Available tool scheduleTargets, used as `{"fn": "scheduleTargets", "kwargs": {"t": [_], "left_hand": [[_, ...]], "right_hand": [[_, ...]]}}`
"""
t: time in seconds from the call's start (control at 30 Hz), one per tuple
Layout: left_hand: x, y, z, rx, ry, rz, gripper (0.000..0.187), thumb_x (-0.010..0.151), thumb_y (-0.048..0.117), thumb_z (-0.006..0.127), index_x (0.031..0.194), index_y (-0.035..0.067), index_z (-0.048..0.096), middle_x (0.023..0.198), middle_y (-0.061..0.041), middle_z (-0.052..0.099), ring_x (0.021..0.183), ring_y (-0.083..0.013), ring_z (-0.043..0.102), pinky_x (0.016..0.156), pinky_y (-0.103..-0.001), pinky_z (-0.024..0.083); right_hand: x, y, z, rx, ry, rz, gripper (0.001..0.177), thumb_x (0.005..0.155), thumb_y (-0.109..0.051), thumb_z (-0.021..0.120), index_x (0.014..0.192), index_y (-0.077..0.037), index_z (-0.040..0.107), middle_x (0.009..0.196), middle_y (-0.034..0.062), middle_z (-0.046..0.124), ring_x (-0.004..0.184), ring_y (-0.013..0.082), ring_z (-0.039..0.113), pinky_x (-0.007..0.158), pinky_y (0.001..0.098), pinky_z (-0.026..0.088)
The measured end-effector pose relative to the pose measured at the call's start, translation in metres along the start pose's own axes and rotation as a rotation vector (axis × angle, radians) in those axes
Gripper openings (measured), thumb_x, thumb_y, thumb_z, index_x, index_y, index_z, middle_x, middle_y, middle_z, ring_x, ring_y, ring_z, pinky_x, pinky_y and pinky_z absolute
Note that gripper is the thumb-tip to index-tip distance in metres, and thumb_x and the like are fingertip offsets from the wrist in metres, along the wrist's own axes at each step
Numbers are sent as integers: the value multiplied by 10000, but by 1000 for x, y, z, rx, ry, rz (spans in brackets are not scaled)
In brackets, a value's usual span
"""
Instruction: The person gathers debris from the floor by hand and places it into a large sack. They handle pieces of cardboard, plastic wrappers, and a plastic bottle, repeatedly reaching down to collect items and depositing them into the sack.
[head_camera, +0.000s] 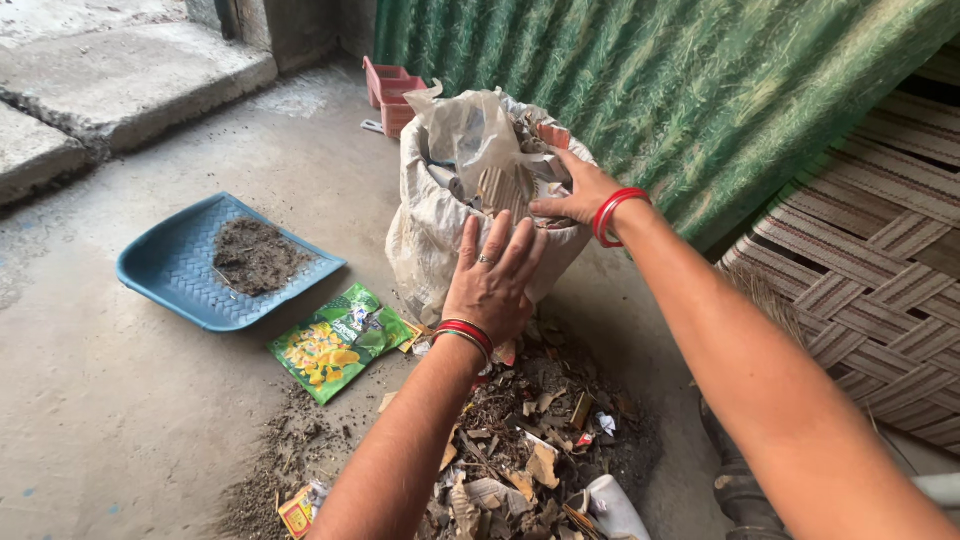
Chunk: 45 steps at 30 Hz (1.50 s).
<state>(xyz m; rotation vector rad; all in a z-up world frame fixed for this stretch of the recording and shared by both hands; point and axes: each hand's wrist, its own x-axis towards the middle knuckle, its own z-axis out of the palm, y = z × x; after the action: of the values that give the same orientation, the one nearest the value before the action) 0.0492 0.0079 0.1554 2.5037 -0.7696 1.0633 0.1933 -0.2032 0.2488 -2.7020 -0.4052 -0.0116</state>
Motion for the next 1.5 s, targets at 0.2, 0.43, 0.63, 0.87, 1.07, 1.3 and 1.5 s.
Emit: {"fn": "scheduleTargets", "kwargs": {"t": [0.2, 0.43, 0.63, 0.87, 1.07, 1.3, 1.5], "left_hand": [[2, 3, -11, 3, -32, -8, 907, 717, 282, 682, 1562, 112, 397, 1550, -108, 394, 1500, -345, 286, 1242, -629, 166], [4, 14, -22, 22, -97, -47, 950, 694, 301, 726, 1551, 94, 373, 1568, -129, 363, 1512, -376, 246, 1228, -632, 154], [-6, 22, -30, 73, -167, -62, 1006, 725, 314, 743, 1604, 121, 293, 1680, -120, 218, 1568, -358, 123, 1257, -580, 84], [-45, 30, -38, 102, -340, -159, 1044, 765, 344, 733, 1627, 131, 184, 1713, -118, 93, 1579, -273, 42, 1255, -551, 6], [-76, 26, -34, 127, -498, -176, 1082, 769, 416, 744, 1630, 108, 165, 1722, -92, 104, 1595, -243, 53, 1270, -528, 29], [-110, 36, -1, 132, -765, -137, 1053, 811, 545, 709, 1616, 153, 154, 1709, -91, 78, 1570, -279, 61, 1245, -547, 57], [-128, 46, 17, 85, -892, -128, 1118, 777, 654, 711, 1643, 212, 160, 1728, -107, 54, 1587, -322, 41, 1250, -567, 82]], "right_hand": [[-6, -9, -6, -141, 7, 96, 1153, 657, -580, 845, 1595, -160, 324, 1495, 184, 527, 1384, 351, 505, 1163, 424, 385], [-54, -14, -14, -243, 142, -92, 1123, 719, -653, 793, 1593, -150, 300, 1638, 132, 359, 1519, 366, 305, 1209, 608, 195], [-125, -12, -4, -350, 178, -151, 1022, 744, -504, 826, 1587, -189, 340, 1637, 156, 335, 1513, 406, 273, 1213, 597, 177], [-221, 1, 45, -316, 154, -196, 915, 747, -348, 839, 1546, -191, 423, 1634, 182, 344, 1511, 393, 298, 1221, 562, 197], [-289, 31, 95, -151, 147, -125, 835, 730, -303, 830, 1488, -150, 513, 1590, 202, 400, 1467, 406, 362, 1200, 518, 287], [-332, 58, 135, -105, 71, -40, 792, 722, -283, 826, 1444, -116, 545, 1571, 230, 411, 1460, 412, 366, 1170, 522, 321], [-340, 77, 143, -101, 62, -30, 744, 742, -311, 827, 1417, -122, 576, 1565, 239, 414, 1447, 413, 374, 1164, 523, 354]]}}
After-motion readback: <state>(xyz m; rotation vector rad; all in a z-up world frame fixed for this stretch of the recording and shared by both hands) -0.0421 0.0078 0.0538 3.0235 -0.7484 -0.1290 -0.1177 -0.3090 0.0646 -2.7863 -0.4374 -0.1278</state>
